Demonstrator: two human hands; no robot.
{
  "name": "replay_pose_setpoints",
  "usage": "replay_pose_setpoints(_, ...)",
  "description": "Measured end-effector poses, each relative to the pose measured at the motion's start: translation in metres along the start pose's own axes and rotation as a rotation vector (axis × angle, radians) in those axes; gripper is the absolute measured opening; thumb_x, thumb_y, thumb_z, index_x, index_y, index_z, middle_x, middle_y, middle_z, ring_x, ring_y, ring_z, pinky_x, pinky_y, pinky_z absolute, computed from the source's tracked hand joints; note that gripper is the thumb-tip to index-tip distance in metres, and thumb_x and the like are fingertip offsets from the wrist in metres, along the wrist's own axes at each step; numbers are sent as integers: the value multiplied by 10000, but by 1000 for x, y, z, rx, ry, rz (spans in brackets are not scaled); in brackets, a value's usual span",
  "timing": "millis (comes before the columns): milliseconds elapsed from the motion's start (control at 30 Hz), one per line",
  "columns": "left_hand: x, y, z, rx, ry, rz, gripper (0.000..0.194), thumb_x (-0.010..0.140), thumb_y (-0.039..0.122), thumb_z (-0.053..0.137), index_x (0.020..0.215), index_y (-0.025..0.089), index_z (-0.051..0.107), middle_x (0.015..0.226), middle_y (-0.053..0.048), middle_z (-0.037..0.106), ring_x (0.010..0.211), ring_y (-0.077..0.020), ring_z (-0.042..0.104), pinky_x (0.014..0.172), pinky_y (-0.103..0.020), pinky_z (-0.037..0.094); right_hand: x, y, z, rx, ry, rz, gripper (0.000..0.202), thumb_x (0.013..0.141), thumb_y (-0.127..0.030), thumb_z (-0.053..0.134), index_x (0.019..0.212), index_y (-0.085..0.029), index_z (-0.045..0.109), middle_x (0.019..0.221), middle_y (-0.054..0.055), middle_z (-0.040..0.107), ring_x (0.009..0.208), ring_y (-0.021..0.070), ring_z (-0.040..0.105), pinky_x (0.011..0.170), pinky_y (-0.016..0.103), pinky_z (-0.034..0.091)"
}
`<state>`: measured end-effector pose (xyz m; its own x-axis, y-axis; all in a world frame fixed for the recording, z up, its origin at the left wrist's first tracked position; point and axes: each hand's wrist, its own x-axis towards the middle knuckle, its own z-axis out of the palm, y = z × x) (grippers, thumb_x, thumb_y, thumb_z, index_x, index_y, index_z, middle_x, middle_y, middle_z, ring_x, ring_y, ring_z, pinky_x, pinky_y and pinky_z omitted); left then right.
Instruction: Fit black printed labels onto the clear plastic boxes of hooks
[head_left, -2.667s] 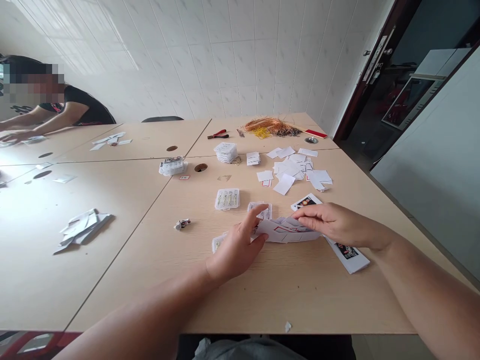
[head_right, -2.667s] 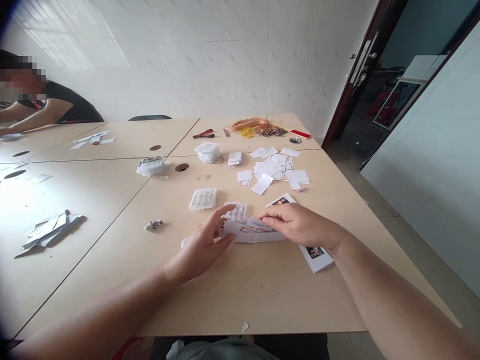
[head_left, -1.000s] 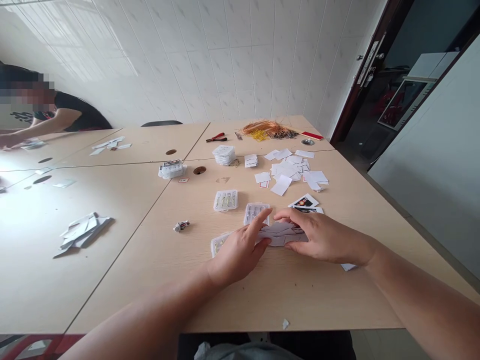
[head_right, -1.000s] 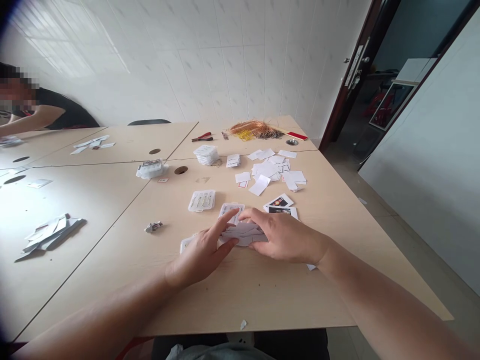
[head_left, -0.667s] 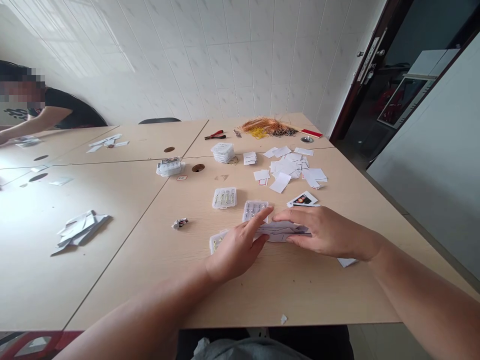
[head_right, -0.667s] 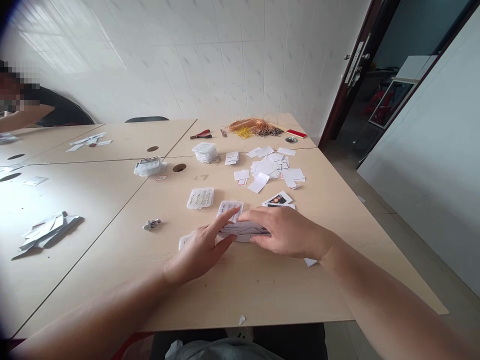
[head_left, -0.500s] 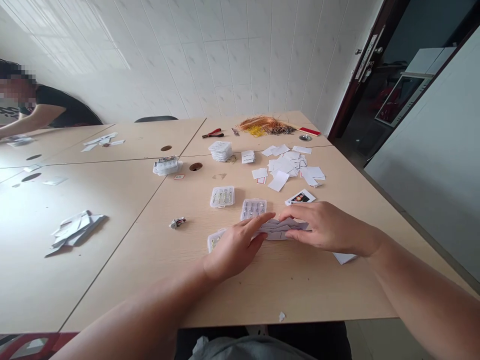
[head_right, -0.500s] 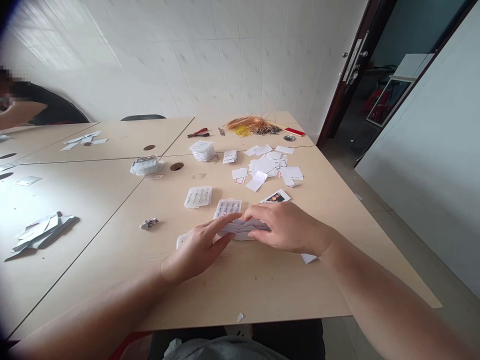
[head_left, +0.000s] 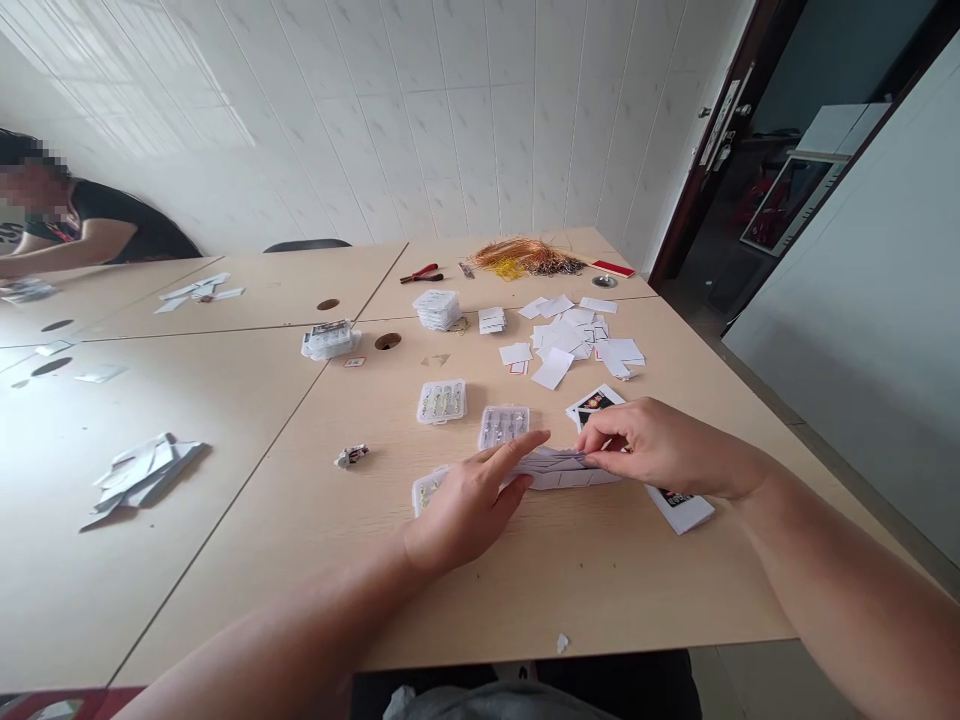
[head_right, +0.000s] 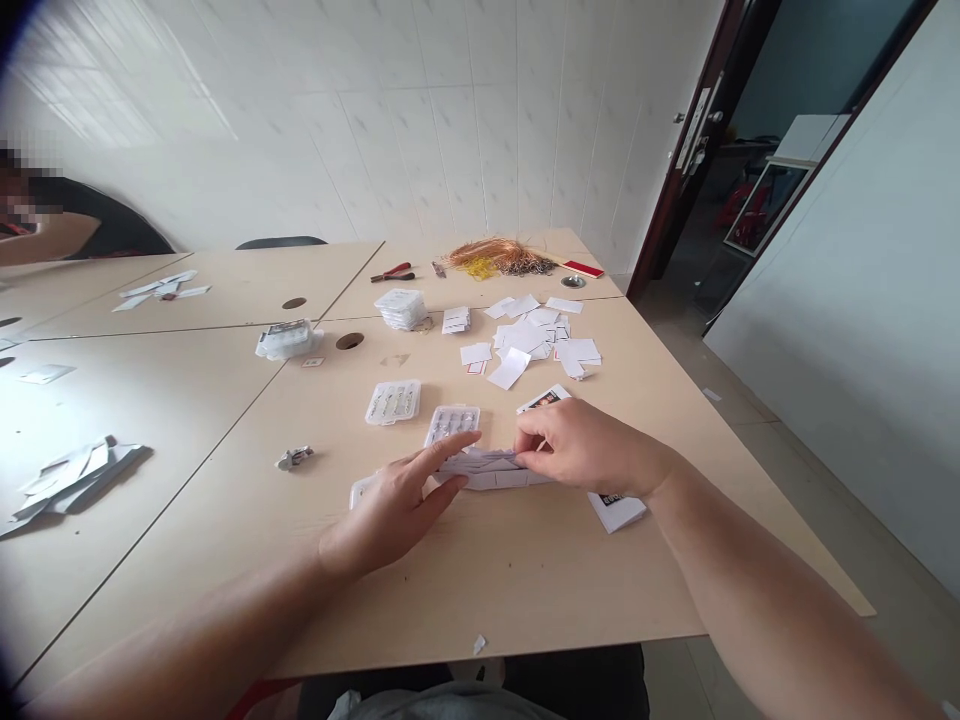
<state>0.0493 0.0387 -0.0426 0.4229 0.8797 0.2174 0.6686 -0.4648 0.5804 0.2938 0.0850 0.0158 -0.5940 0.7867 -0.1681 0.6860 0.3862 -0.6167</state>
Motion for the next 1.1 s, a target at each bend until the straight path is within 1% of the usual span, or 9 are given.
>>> replay_pose_setpoints(167,0,0,1,2,5,48,457,955,135,485,1399,222,551,1226,-78,754,1097,-218,725,948,-344,586,1,2,-3,-15,-65,62,104,866,-321,594,817,-234,622,886,33,724,705,182,613,592,297,426)
replay_pose_setpoints(300,1,-2,2,-18,31,65,487,943,112,493,1420,209,522,1233,-86,751,1096,-217,726,933,-337,594,2,3,1,41,-62,15,292,879,-397,624,1143,-273,606,1113,55,720,1028,245,670,833,353,502)
replay_pose_setpoints(400,0,-4,2,-11,54,110,509,945,105,486,1441,221,495,1276,-88,733,1099,-213,725,922,-335,599,3,2,5,46,-61,-42,459,898,-393,617,1344,-309,545,1149,54,701,1072,245,655,900,378,489)
replay_pose_setpoints(467,0,-4,2,17,55,146,510,951,104,482,1450,211,488,1268,-95,734,1078,-217,731,897,-338,606,5,0,8,-2,-74,-64,420,909,-365,601,1322,-300,572,1094,45,702,988,231,656,833,354,486)
replay_pose_setpoints(600,0,-3,1,85,32,154,459,962,118,487,1415,182,532,1180,-100,756,975,-221,751,814,-333,619,8,-2,9,-68,-104,-96,154,916,-275,541,990,-229,668,929,27,698,828,197,626,698,307,438)
replay_pose_setpoints(700,1,-1,-1,110,23,112,374,952,123,512,1308,188,608,1161,-84,760,952,-208,753,809,-313,614,9,-1,10,-92,-100,-87,179,915,-242,515,916,-216,692,875,30,682,799,196,611,686,310,423)
replay_pose_setpoints(800,1,0,-2,120,18,55,284,936,136,551,1195,199,651,1111,-58,771,914,-194,756,794,-292,611,8,0,10,-100,-96,-70,224,910,-228,518,1010,-230,719,938,38,715,842,211,638,704,318,439)
replay_pose_setpoints(967,0,-1,-3,128,-7,35,279,937,159,570,1203,212,634,1135,-50,777,980,-202,757,865,-310,605,4,0,13,-81,-44,-121,521,910,-264,570,1427,-331,568,1366,22,678,1168,250,649,947,375,477)
replay_pose_setpoints(1100,1,-3,-2,128,-26,57,270,953,172,541,1203,221,628,1140,-47,779,1010,-205,752,873,-313,601,3,-5,14,-183,-100,-100,418,916,-228,547,1308,-289,682,1212,40,745,1069,257,689,881,376,514)
